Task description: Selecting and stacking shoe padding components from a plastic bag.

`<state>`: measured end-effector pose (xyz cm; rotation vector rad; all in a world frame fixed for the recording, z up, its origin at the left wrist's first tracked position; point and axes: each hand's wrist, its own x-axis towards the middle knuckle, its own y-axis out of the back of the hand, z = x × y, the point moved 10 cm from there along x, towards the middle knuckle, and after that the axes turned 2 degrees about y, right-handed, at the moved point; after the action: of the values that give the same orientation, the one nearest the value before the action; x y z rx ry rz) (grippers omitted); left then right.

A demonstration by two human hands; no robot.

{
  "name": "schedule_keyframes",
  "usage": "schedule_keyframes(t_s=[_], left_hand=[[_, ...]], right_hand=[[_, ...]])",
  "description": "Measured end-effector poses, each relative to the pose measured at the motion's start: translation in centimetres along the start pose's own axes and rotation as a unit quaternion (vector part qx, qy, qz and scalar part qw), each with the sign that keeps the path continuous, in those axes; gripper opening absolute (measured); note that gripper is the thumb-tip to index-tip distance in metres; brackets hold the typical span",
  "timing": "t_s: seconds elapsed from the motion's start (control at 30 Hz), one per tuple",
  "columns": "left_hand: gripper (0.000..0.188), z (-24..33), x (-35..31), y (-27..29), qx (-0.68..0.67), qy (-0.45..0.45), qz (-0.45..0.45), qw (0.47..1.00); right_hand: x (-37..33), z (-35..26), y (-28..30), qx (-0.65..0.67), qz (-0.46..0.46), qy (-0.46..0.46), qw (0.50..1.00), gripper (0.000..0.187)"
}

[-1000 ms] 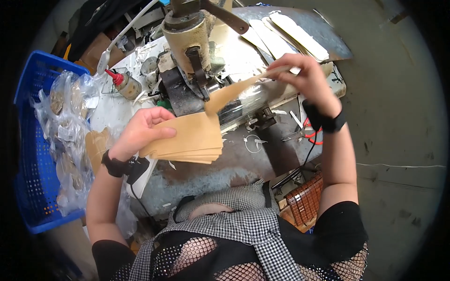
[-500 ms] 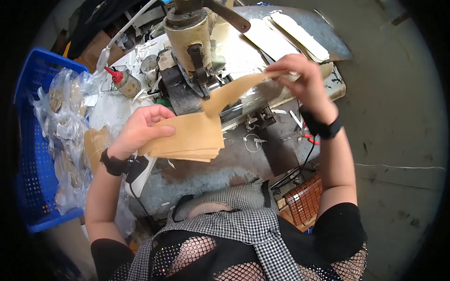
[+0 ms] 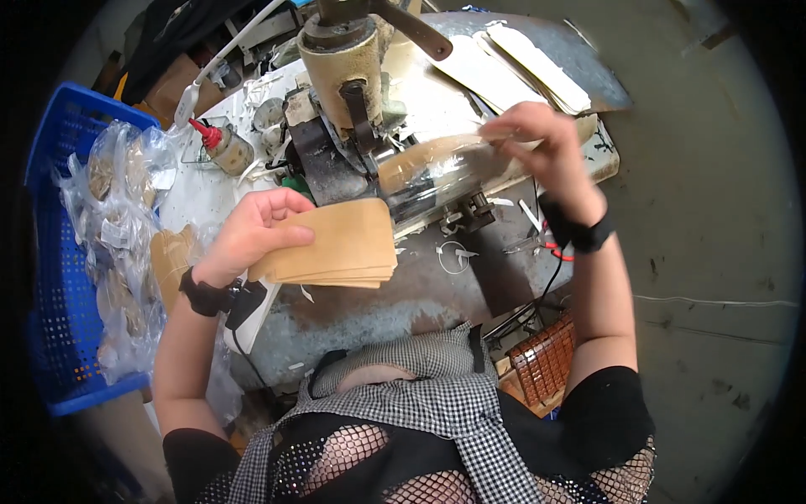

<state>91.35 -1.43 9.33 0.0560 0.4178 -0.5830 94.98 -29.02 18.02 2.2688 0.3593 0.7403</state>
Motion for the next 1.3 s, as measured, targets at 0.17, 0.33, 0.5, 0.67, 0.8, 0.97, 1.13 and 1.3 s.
schedule_keyframes(t_s=[0.17, 0.33, 0.5, 0.67, 0.8, 0.97, 1.13, 1.3], left_hand=[[0.022, -0.2, -0.5, 1.2, -0.002, 0.009, 0.011, 1.000], [0.022, -0.4, 0.6, 0.9, -0.001, 0.012, 0.033, 0.999], [0.023, 0.2, 0.0, 0.2, 0.013, -0.009, 0.012, 1.000], [0.022, -0.6, -0.6, 1.2, -0.014, 0.004, 0.012, 1.000], [0.023, -0.3, 0.2, 1.2, 0.020, 0.011, 0.034, 0.999], [0.021, -0.2, 1.4, -0.1, 0.033, 0.000, 0.004, 0.999], [0.020, 0.0, -0.1, 0.3, 0.024, -0.008, 0.004, 1.000], [0.020, 0.1, 0.0, 1.2, 0.014, 0.008, 0.026, 1.000]], right_hand=[[1.1, 5.4, 6.1, -0.169, 0.087, -0.163, 0.968, 0.040], [-0.5, -2.9, -5.1, -0.194, -0.026, 0.101, 0.975, 0.076], [0.5, -1.7, -1.4, -0.064, -0.028, 0.017, 0.997, 0.024], [0.1, 7.7, 5.6, -0.039, 0.039, -0.240, 0.969, 0.028], [0.0, 0.5, 2.9, -0.309, 0.131, -0.007, 0.942, 0.071], [-1.2, -4.2, -5.6, -0.152, -0.016, 0.153, 0.976, 0.046], [0.0, 4.8, 2.0, 0.083, -0.005, -0.212, 0.974, 0.013], [1.0, -0.3, 4.0, -0.369, 0.121, 0.022, 0.921, 0.054]])
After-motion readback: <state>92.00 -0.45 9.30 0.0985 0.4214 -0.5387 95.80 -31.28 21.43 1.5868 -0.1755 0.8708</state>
